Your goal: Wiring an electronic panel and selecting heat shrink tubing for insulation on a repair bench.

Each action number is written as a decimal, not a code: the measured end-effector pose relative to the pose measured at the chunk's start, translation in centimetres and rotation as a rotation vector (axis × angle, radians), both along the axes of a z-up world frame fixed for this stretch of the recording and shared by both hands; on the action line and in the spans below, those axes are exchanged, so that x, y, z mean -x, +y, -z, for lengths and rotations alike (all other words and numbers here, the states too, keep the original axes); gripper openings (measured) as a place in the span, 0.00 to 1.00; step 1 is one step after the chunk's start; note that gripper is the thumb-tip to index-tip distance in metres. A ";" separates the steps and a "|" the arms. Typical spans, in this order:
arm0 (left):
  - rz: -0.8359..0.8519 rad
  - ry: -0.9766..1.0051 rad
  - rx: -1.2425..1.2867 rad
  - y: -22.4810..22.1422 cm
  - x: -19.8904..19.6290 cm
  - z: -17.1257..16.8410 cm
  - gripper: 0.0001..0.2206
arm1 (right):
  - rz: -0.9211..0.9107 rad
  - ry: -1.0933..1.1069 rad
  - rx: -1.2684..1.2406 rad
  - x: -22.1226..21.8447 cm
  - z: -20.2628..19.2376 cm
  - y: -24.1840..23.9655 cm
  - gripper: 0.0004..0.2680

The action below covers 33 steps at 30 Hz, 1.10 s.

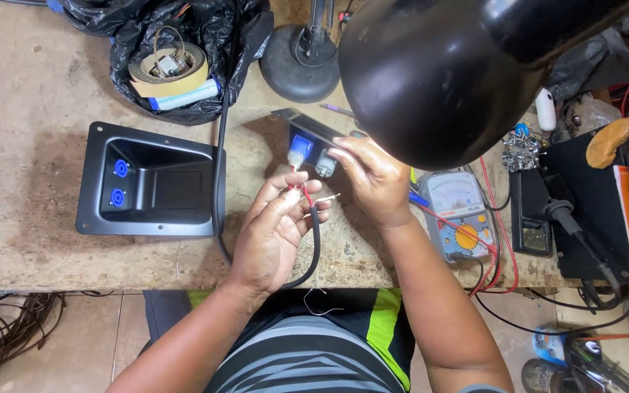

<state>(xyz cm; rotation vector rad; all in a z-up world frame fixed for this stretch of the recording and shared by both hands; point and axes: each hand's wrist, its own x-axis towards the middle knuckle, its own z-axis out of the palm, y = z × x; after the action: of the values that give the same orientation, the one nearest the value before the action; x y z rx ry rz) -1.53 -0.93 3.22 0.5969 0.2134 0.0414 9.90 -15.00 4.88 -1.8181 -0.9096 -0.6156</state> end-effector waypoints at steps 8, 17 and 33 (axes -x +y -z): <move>-0.028 0.041 -0.464 0.3 -0.2 0.7 0.10 | 0.057 0.095 -0.012 -0.6 1.7 -0.3 0.04; -0.169 0.004 -0.829 -1.5 -1.8 -1.7 0.05 | 0.049 0.210 0.009 -1.8 1.3 -1.6 0.04; 0.189 0.043 -0.384 0.2 -0.7 4.0 0.31 | -0.145 0.112 0.106 -1.0 1.6 -1.2 0.03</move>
<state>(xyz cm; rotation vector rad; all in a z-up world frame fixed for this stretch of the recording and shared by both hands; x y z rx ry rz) -0.88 -0.72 -0.75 0.9992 0.1906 -0.1160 10.90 -16.23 3.28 -1.8414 -1.0037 -0.3775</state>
